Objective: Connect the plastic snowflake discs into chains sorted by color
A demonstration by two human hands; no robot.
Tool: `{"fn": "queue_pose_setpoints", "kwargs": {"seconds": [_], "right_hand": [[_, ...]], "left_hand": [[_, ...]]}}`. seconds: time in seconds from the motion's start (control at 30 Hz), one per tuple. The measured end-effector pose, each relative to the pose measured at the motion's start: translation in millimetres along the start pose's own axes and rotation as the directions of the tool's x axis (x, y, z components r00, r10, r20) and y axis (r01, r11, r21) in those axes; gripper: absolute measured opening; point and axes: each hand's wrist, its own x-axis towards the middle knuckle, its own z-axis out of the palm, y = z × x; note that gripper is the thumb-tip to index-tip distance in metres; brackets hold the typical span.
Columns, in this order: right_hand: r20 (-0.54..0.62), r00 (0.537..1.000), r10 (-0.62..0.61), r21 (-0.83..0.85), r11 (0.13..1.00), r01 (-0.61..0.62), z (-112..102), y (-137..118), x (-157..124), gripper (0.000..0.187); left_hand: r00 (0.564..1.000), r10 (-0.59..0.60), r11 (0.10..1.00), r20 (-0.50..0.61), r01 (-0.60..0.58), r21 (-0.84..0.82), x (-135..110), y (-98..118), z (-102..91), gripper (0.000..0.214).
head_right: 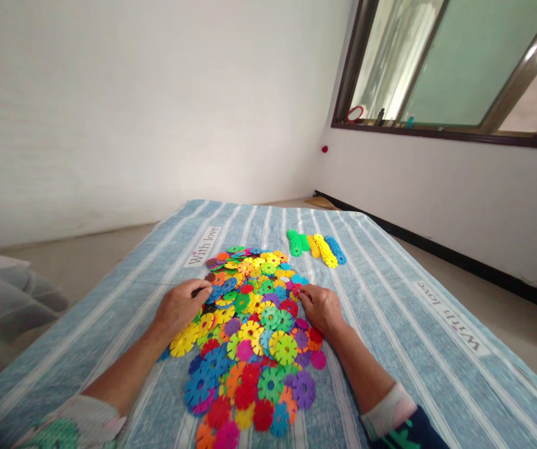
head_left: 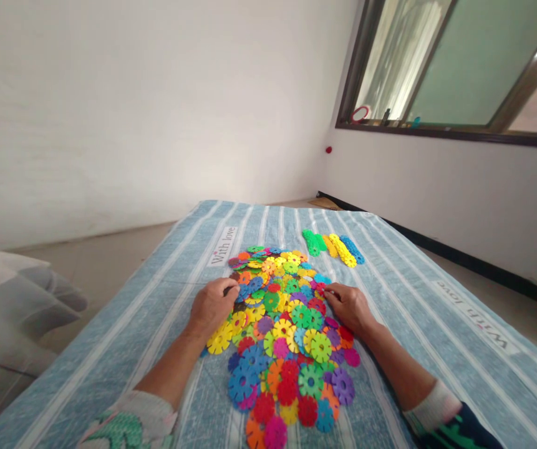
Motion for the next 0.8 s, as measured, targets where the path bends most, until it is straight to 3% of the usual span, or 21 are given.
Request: {"fn": "queue_pose_setpoints", "kwargs": {"seconds": [0.8], "right_hand": [[-0.03,0.999,0.018,0.148,0.989,-0.014,-6.4,-1.4,-4.2,0.027]], "left_hand": [[1.0,0.0,1.0,0.007,-0.001,0.022,1.9,1.8,-1.2,0.033]]}}
